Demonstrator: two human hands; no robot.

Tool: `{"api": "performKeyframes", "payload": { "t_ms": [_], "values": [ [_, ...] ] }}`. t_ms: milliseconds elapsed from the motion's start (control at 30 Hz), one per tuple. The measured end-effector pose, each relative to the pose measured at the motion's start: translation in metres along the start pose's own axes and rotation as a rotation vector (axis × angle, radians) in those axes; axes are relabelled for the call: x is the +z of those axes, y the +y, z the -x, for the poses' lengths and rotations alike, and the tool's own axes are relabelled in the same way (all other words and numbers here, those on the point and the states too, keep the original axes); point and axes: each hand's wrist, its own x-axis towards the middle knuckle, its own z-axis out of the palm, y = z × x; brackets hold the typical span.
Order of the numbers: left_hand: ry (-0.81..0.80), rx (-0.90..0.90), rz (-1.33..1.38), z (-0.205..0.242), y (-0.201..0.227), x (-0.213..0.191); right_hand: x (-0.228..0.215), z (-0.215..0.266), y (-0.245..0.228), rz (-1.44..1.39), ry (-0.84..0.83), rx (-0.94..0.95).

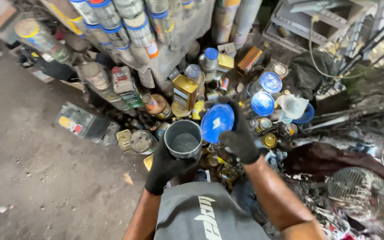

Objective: The person sorts through a cluttered pile of paint cans and containers in a workshop. They pick up various cans, open some with a tool, and move them around within the pile.

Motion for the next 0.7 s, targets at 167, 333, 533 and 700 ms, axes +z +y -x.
{"api": "performKeyframes", "payload": {
  "t_ms": [167,333,533,700],
  "values": [
    [0.007,0.103,0.071,0.004,0.009,-0.005,0.039,0.018,0.035,-0.033,0.155,-0.052],
    [0.120,0.190,-0.022,0.020,0.019,-0.022,0.053,0.008,0.053,0.028,-0.007,-0.036],
    [0.232,0.202,-0.255,0.043,0.029,-0.039,0.090,-0.013,0.032,0.431,-0.295,-0.172],
    [0.307,0.248,-0.594,0.053,0.039,-0.054,0.099,-0.019,0.016,0.757,-0.504,-0.171]
  ]
}}
